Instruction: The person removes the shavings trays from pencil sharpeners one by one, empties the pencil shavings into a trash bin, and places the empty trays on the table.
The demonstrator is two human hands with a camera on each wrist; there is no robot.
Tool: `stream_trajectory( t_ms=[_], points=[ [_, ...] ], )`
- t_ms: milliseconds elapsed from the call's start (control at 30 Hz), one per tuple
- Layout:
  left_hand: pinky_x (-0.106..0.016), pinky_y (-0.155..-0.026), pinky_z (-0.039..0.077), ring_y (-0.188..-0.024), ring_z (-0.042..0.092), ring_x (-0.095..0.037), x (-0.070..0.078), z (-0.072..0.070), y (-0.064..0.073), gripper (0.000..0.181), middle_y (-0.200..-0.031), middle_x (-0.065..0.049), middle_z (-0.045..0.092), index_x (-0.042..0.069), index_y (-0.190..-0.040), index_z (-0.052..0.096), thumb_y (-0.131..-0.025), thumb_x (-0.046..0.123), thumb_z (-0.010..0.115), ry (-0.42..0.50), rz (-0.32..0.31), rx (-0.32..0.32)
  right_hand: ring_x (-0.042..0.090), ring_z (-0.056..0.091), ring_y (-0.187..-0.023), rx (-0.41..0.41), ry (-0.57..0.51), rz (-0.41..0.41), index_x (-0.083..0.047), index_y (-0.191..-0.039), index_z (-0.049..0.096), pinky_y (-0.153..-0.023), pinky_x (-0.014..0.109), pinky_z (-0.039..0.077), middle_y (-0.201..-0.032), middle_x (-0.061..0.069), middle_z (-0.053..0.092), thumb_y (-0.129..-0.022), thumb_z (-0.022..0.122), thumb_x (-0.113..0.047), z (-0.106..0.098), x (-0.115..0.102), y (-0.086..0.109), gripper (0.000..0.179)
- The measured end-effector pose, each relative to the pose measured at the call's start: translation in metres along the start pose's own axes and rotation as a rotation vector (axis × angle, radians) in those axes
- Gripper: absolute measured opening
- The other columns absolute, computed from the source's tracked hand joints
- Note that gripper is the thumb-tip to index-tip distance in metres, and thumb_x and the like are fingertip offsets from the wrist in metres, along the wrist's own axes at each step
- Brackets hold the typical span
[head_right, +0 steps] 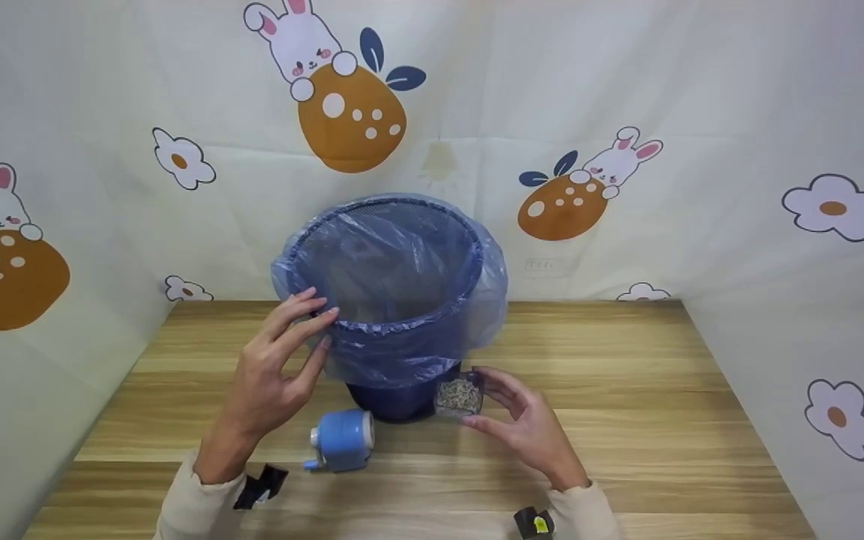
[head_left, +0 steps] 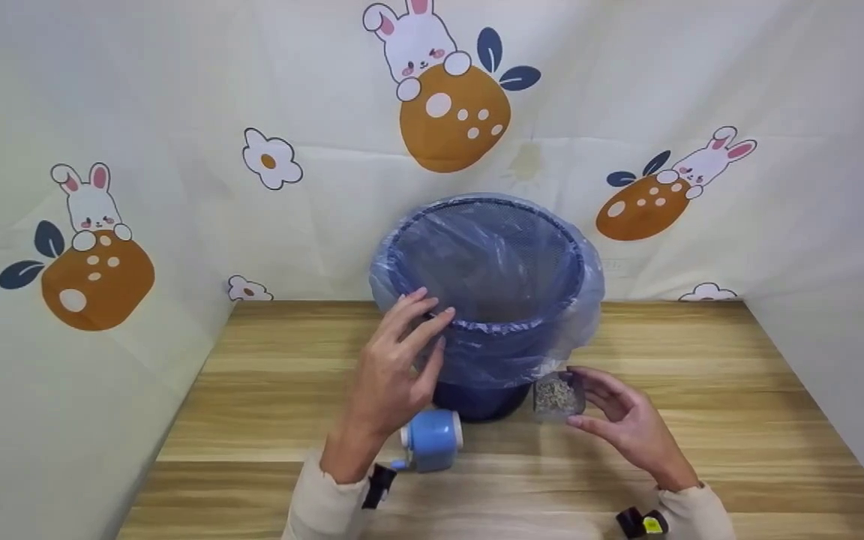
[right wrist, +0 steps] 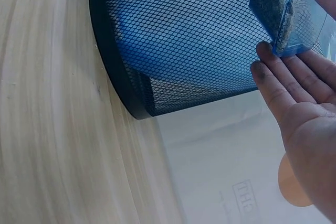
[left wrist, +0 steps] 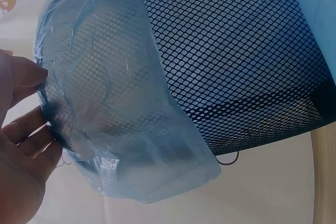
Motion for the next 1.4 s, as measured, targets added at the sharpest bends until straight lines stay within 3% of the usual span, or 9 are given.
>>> stream_trajectory(
  t_ms=[300, 500, 700, 1100, 1400],
  points=[
    [-0.04, -0.117, 0.034, -0.13, 0.053, -0.029, -0.003, 0.001, 0.0, 0.037, -0.126, -0.014, 0.063, 0.007, -0.12, 0.071, -0.085, -0.003, 0.07, 0.041, -0.029, -0.006, 0.017, 0.06, -0.121, 0.027, 0.012, -0.002, 0.023, -0.132, 0.043, -0.102, 0.025, 0.047, -0.134, 0.021, 0.058, -0.075, 0.066, 0.023, -0.008, -0.005, 0.003, 0.061],
    [-0.04, -0.116, 0.036, -0.128, 0.054, -0.029, -0.002, 0.0, -0.002, 0.037, -0.125, -0.014, 0.063, 0.007, -0.121, 0.071, -0.085, -0.003, 0.069, 0.022, -0.004, -0.019, 0.02, 0.061, -0.121, 0.044, -0.016, -0.038, 0.025, -0.131, 0.042, -0.102, 0.026, 0.048, -0.134, 0.023, 0.058, -0.074, 0.063, 0.028, -0.016, -0.017, 0.004, 0.061],
    [-0.04, -0.116, 0.037, -0.128, 0.054, -0.029, -0.002, -0.003, -0.004, 0.038, -0.125, -0.014, 0.063, 0.008, -0.122, 0.07, -0.086, -0.002, 0.069, 0.013, 0.024, -0.056, 0.018, 0.062, -0.119, 0.066, 0.017, -0.012, 0.024, -0.131, 0.043, -0.101, 0.024, 0.049, -0.132, 0.016, 0.061, -0.074, 0.063, 0.029, -0.026, -0.029, 0.0, 0.061],
    [-0.039, -0.116, 0.036, -0.129, 0.053, -0.028, -0.002, -0.002, -0.003, 0.037, -0.128, -0.013, 0.063, 0.008, -0.124, 0.07, -0.087, 0.0, 0.069, 0.015, 0.016, -0.093, 0.017, 0.062, -0.119, 0.139, 0.092, -0.047, 0.023, -0.131, 0.045, -0.101, 0.022, 0.048, -0.131, 0.016, 0.062, -0.073, 0.059, 0.034, -0.051, -0.073, -0.008, 0.061],
    [-0.038, -0.115, 0.037, -0.129, 0.054, -0.027, -0.002, -0.001, -0.002, 0.037, -0.126, -0.012, 0.063, 0.009, -0.123, 0.07, -0.087, 0.0, 0.068, 0.0, 0.019, -0.092, 0.018, 0.061, -0.121, 0.102, 0.063, -0.133, 0.026, -0.131, 0.042, -0.102, 0.022, 0.047, -0.131, 0.016, 0.063, -0.072, 0.053, 0.038, -0.053, -0.102, -0.025, 0.061]
  ],
)
Point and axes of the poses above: each hand's wrist, its own y-axis away from the middle knuckle, its own z-axis out of the palm, x = y × z, the point moved 9 cm from there along -y, towards the middle knuckle
